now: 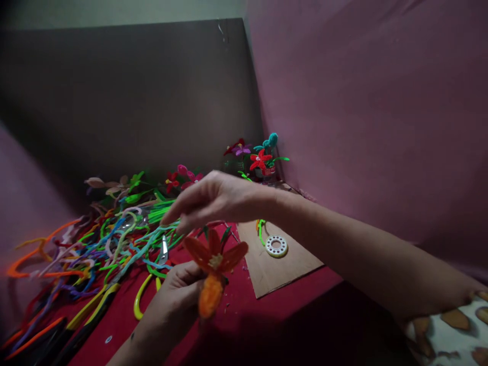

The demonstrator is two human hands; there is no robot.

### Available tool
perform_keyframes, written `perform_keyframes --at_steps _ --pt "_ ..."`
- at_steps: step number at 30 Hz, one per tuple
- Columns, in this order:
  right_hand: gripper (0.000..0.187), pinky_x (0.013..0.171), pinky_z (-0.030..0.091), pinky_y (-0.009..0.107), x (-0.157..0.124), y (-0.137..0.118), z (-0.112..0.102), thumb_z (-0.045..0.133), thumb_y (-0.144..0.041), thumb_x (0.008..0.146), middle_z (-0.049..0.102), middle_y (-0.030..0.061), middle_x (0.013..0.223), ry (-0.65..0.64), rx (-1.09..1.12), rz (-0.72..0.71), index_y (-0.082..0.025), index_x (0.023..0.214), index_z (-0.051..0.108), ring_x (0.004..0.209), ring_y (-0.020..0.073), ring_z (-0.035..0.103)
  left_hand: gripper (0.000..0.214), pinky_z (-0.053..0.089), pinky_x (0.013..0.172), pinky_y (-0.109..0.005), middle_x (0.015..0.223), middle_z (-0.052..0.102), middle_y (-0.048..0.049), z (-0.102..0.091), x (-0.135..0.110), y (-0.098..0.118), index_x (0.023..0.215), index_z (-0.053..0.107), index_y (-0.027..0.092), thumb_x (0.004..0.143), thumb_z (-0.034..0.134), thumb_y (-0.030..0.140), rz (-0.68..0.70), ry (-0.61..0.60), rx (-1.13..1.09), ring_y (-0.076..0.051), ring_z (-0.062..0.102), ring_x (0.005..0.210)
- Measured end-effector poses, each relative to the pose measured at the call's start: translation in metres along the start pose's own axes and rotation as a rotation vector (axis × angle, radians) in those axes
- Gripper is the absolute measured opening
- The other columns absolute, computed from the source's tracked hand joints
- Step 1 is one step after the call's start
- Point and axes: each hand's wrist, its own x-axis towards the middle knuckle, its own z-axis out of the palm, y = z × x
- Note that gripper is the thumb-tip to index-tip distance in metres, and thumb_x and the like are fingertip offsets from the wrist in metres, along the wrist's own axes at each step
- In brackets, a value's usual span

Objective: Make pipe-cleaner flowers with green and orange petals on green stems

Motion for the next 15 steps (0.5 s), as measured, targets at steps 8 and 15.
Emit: perform_keyframes --at_steps 8,15 --pt "0.016 0.063 0.039 0.024 -0.030 0.087 -0.048 0.057 -0.014 0.070 0.067 0.0088 0.074 0.233 -0.817 0.582 -0.011 0.078 0.071 0.072 0.0169 0.059 0.022 0.047 0.050 -0.020 0.053 0.057 0.0018 -0.010 0.007 0.020 0.064 0.064 0.014 0.057 0.077 0.030 0.203 0.168 -0.294 -0.007 0.052 0.046" --pt "0.018 0.058 0.035 0.025 -0.035 0.122 -0.049 0.056 -0.026 0.073 0.066 0.0111 0.079 0.123 -1.041 0.723 -0.014 0.078 0.069 0.072 0.0210 0.059 0.020 0.049 0.062 -0.024 0.053 0.060 -0.0008 -0.016 0.012 0.015 0.063 0.065 0.013 0.062 0.075 0.030 0.186 0.165 -0.260 -0.008 0.053 0.047"
